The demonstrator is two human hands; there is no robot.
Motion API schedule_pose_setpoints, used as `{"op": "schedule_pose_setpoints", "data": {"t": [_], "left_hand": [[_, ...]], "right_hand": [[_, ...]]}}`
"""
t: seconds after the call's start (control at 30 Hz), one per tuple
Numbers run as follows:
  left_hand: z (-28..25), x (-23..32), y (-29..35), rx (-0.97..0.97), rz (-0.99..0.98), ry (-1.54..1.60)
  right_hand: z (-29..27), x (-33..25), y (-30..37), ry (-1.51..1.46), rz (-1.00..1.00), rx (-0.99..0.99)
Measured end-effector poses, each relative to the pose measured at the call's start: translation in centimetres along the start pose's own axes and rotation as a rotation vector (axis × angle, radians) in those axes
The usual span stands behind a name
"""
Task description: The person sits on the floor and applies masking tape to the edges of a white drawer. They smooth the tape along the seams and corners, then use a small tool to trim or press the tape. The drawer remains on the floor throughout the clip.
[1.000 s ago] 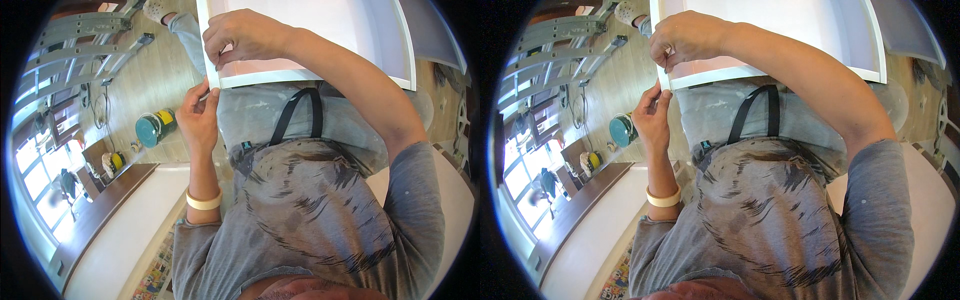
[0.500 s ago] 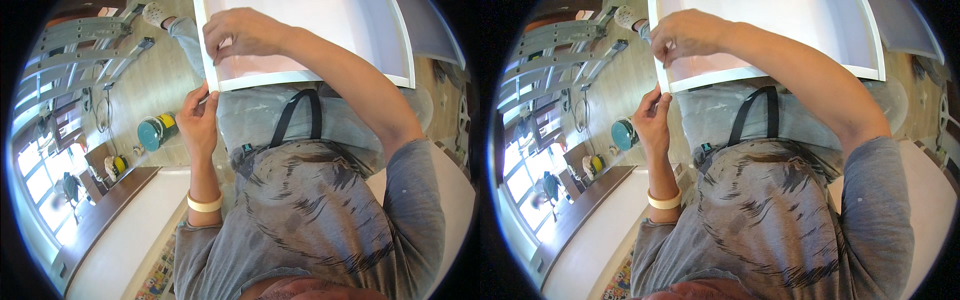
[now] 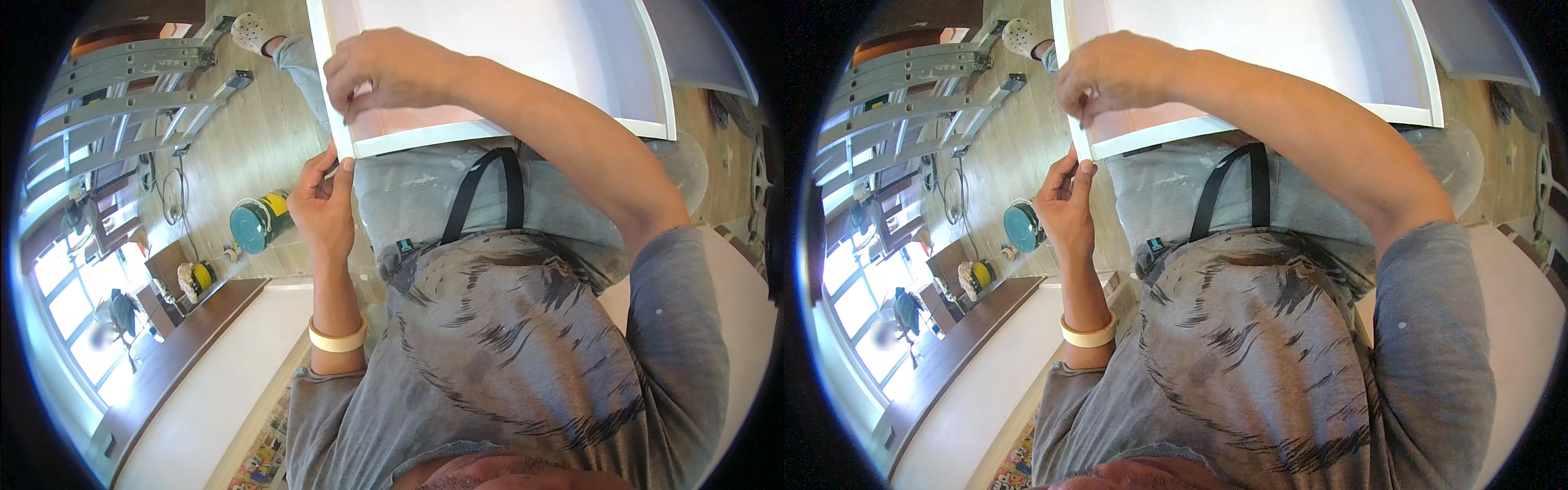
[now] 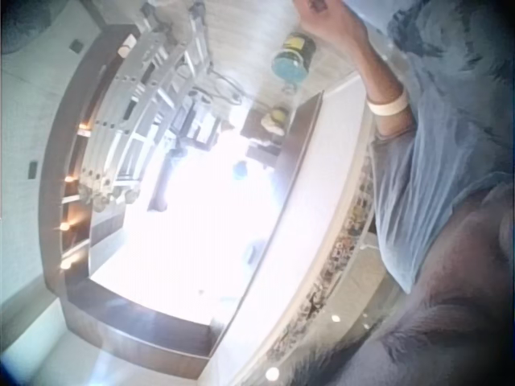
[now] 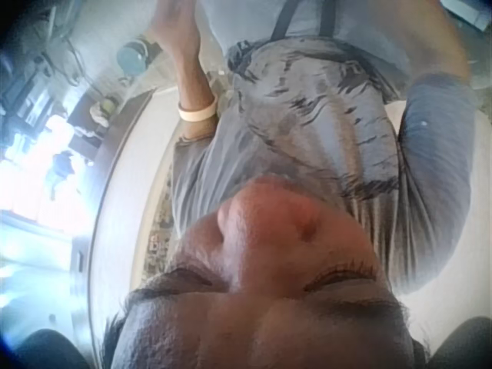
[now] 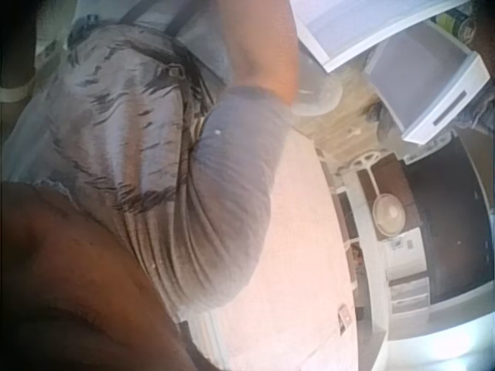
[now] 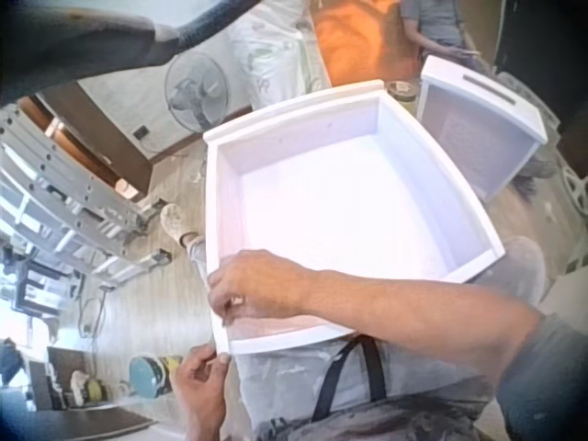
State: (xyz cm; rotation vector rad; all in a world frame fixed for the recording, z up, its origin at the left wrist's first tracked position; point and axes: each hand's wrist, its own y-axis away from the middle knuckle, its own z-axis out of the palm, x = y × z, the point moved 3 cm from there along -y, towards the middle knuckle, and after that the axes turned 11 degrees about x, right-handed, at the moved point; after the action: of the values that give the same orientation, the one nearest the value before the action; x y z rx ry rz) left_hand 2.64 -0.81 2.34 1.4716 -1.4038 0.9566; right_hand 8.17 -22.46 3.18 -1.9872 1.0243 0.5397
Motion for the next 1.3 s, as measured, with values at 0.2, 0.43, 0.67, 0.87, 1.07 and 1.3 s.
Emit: {"op": "schedule_pose_setpoints", "data": {"t": [0.2, 0.43, 0.67, 0.87, 1.07, 1.3], "left_hand": [[0.0, -0.2, 0.0, 0.003, 0.003, 0.018], [-0.1, -0.3, 0.0, 0.011, 0.019, 0.018], [0.3, -0.7, -0.3, 0.005, 0.027, 0.017], [0.1, -0.5, -0.2, -0.002, 0.018, 0.037], [0.0, -0.7, 0.0, 0.006, 0.018, -0.007], [0.0, 1.7, -0.7, -0.035, 0.050, -0.253]], "right_hand": [[0.4, -0.3, 0.2, 0.024, -0.028, -0.003], [0.4, -0.2, 0.0, 0.008, 0.008, -0.044], [0.6, -0.2, -0.1, 0.052, -0.089, -0.077], [-4.0, 4.7, -2.1, 0.086, 0.126, 0.346], [-5.9, 3.1, -0.6, 0.186, 0.328, 0.395], [-5.1, 0.8, 5.1, 0.334, 0.482, 0.303]]}}
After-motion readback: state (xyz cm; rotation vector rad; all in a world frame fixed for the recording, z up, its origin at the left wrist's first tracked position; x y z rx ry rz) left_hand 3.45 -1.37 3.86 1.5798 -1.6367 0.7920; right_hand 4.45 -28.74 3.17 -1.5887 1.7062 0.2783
